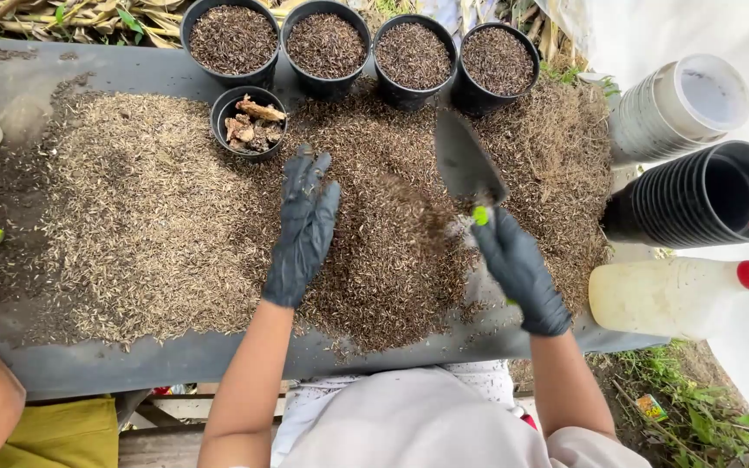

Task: Mixing soil and preparing ginger rhizomes for potting on a work table.

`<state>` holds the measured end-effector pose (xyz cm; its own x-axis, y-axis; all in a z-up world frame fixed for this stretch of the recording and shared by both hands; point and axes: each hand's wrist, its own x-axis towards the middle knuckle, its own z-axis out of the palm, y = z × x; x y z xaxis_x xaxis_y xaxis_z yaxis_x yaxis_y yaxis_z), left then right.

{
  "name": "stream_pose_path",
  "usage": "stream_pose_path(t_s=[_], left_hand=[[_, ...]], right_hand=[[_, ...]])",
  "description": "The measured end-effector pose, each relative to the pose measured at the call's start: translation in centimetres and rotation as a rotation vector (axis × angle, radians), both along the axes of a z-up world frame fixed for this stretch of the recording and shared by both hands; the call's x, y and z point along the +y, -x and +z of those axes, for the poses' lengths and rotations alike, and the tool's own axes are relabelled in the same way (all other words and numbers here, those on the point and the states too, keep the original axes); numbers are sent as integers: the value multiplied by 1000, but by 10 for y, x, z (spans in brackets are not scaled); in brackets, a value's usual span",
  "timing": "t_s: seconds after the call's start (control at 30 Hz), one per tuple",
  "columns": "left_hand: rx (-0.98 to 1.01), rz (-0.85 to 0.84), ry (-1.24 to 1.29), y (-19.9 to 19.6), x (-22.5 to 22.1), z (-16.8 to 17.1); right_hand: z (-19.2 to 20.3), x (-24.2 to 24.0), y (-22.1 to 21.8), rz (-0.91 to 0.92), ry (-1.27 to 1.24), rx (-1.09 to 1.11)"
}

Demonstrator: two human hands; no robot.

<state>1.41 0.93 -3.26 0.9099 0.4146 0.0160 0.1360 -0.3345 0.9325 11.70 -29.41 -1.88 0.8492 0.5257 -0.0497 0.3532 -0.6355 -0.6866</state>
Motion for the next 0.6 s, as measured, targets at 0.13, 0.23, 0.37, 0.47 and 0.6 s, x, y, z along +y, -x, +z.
stream_pose_path(t_s=[0.13,0.23,0.37,0.47,0.6], left_hand=[[83,-16,-226,-36,14,-37],[76,2,-448,-59,23,-53],[-64,37,30,-59,-5,31],[-463,-122,758,-106,10,-78],[-320,21,548,-103,-2,-58]], right_hand=[[-7,-16,-50,-68,-55,317],[-43,-8,-75,-36,117,265],[-19,40,-49,51,181,229],[20,71,-21,155,155,210],[-72,48,-57,143,-133,590]])
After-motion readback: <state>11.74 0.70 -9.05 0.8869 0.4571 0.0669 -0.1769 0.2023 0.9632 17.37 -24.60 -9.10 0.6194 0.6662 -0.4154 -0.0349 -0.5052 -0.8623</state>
